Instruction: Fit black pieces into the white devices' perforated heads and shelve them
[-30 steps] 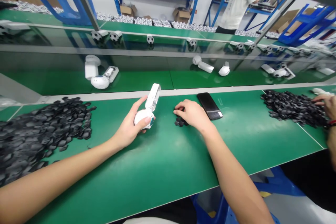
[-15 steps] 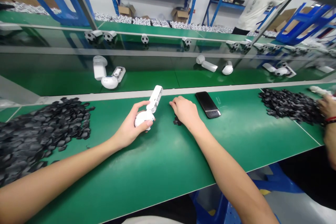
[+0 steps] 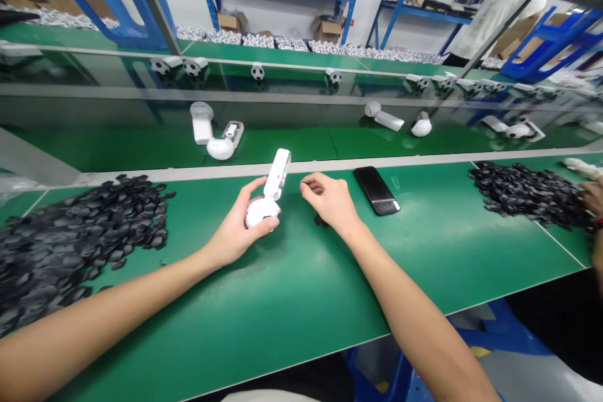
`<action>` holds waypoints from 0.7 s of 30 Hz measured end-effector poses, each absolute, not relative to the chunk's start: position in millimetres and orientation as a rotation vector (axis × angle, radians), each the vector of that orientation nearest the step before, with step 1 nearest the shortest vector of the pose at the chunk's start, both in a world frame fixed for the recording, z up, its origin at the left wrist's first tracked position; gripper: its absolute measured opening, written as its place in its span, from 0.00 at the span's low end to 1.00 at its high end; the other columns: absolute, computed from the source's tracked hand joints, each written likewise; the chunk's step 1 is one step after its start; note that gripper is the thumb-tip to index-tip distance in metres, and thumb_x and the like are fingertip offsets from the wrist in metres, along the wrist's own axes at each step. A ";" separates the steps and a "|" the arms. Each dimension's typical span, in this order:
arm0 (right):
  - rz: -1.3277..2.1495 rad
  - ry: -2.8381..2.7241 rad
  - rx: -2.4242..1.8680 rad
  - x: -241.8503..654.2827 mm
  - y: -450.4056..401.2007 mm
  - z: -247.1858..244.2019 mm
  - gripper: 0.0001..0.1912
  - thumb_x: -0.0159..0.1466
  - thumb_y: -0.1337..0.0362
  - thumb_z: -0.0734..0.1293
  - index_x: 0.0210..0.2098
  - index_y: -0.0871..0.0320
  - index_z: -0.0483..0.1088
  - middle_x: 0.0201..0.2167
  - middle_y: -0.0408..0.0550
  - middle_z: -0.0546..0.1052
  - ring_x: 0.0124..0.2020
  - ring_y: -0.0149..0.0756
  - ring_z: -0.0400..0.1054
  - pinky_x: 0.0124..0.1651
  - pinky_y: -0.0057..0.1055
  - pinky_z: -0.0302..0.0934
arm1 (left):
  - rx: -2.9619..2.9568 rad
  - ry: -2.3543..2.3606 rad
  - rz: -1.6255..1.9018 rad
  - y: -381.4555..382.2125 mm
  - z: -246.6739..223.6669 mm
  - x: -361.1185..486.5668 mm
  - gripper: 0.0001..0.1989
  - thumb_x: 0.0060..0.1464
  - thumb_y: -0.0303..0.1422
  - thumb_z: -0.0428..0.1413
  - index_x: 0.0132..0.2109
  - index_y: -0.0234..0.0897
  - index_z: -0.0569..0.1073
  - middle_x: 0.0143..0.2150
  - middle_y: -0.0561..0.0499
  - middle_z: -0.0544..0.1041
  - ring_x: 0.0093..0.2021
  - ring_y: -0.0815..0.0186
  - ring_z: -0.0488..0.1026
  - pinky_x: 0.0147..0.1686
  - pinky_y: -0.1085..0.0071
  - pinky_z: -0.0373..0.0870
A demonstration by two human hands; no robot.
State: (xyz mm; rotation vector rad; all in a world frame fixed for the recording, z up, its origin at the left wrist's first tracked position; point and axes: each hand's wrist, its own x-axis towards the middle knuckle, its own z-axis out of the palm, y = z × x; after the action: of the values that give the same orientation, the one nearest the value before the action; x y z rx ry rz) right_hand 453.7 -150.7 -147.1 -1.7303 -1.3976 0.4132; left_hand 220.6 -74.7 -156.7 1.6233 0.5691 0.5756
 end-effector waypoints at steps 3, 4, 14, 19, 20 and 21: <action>0.626 -1.256 -1.631 440.7 -157.2 -139.9 0.13 0.68 0.55 0.72 0.46 0.56 0.81 0.39 0.49 0.85 0.40 0.43 0.82 0.50 0.41 0.76 | 1.622 0.613 0.601 -73.8 -158.4 222.4 0.50 0.58 0.46 0.66 0.77 0.44 0.48 0.52 0.45 0.77 0.42 0.61 0.74 0.43 0.65 0.71; 0.692 -1.237 -1.627 436.2 -160.2 -136.7 0.15 0.68 0.54 0.72 0.48 0.55 0.82 0.40 0.50 0.85 0.40 0.43 0.82 0.49 0.41 0.76 | 1.620 0.619 0.615 -73.0 -159.4 223.0 0.51 0.58 0.46 0.67 0.78 0.43 0.47 0.55 0.44 0.76 0.44 0.60 0.75 0.45 0.65 0.71; 1.172 -1.186 -1.459 414.2 -174.0 -123.3 0.16 0.64 0.50 0.77 0.36 0.58 0.82 0.29 0.47 0.82 0.31 0.36 0.77 0.38 0.33 0.74 | 1.686 0.556 0.627 -71.2 -167.0 219.4 0.30 0.60 0.42 0.66 0.62 0.38 0.65 0.54 0.44 0.74 0.51 0.57 0.74 0.51 0.64 0.71; 1.224 -1.181 -1.452 417.7 -174.3 -122.5 0.16 0.64 0.50 0.76 0.35 0.58 0.78 0.29 0.46 0.81 0.30 0.35 0.76 0.37 0.32 0.73 | 1.692 0.470 0.653 -73.4 -165.8 217.2 0.28 0.61 0.39 0.66 0.63 0.41 0.66 0.57 0.45 0.74 0.53 0.58 0.73 0.55 0.64 0.69; 1.237 -1.185 -1.442 418.3 -174.7 -122.2 0.16 0.64 0.50 0.76 0.35 0.57 0.78 0.29 0.46 0.80 0.30 0.35 0.76 0.37 0.32 0.73 | 1.687 0.470 0.666 -72.9 -166.5 216.8 0.27 0.61 0.39 0.65 0.62 0.41 0.66 0.56 0.45 0.74 0.52 0.59 0.73 0.53 0.64 0.69; 1.253 -1.194 -1.432 418.8 -175.1 -121.9 0.16 0.65 0.50 0.76 0.36 0.57 0.77 0.29 0.46 0.80 0.31 0.35 0.76 0.36 0.31 0.73 | 1.681 0.473 0.683 -72.2 -167.6 216.3 0.25 0.61 0.39 0.65 0.61 0.41 0.67 0.54 0.46 0.75 0.50 0.60 0.74 0.51 0.65 0.70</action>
State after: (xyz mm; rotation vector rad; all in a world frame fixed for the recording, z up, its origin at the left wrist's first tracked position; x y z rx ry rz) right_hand 418.8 -175.1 -121.9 -1.4320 -1.1936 1.2528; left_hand 216.3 -72.2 -167.6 1.6806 0.4734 0.6829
